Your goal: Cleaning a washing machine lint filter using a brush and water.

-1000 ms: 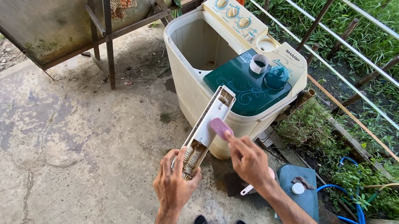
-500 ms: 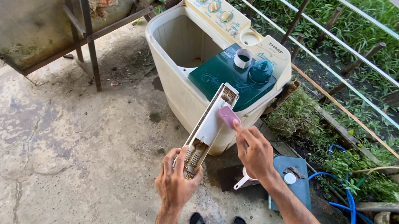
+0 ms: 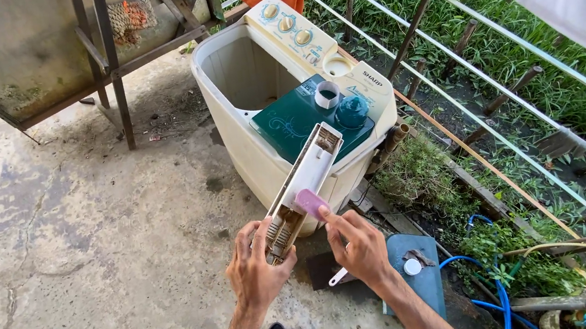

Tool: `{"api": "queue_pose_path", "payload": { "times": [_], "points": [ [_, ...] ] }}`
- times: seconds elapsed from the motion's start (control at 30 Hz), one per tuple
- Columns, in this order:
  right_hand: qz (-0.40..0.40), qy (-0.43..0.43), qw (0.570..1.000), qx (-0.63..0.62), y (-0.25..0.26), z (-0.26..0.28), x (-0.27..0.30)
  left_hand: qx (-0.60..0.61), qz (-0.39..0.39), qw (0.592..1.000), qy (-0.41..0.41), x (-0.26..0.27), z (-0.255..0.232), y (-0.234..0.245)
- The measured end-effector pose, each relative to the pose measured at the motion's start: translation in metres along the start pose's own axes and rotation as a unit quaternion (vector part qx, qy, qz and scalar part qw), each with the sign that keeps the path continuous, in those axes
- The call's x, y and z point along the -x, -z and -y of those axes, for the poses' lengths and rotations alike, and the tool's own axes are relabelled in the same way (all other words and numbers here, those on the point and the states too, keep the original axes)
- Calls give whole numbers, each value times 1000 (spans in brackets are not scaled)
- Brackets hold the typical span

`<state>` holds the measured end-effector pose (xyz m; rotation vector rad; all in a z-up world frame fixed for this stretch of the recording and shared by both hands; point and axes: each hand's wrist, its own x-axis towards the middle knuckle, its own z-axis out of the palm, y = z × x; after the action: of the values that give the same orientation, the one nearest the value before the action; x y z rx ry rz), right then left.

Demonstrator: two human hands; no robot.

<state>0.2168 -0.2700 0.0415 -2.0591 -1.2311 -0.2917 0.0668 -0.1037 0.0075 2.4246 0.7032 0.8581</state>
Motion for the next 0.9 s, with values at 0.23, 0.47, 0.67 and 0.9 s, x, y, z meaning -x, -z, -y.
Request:
{"api": "queue_pose_path", "payload": {
  "times": [0.23, 0.47, 0.67, 0.9],
  "points": [
    [-26, -70, 997, 27, 57, -48, -3, 15, 21, 999, 26, 24, -52, -12],
    [-44, -40, 998, 4, 80, -74, 30, 13, -12, 999, 40, 34, -112, -27],
    [14, 0, 999, -43, 104, -69, 56, 2, -47, 997, 55, 41, -146, -42],
    [91, -89, 979, -158, 121, -114, 78, 16, -21, 995, 92, 60, -169, -66]
  ]
}}
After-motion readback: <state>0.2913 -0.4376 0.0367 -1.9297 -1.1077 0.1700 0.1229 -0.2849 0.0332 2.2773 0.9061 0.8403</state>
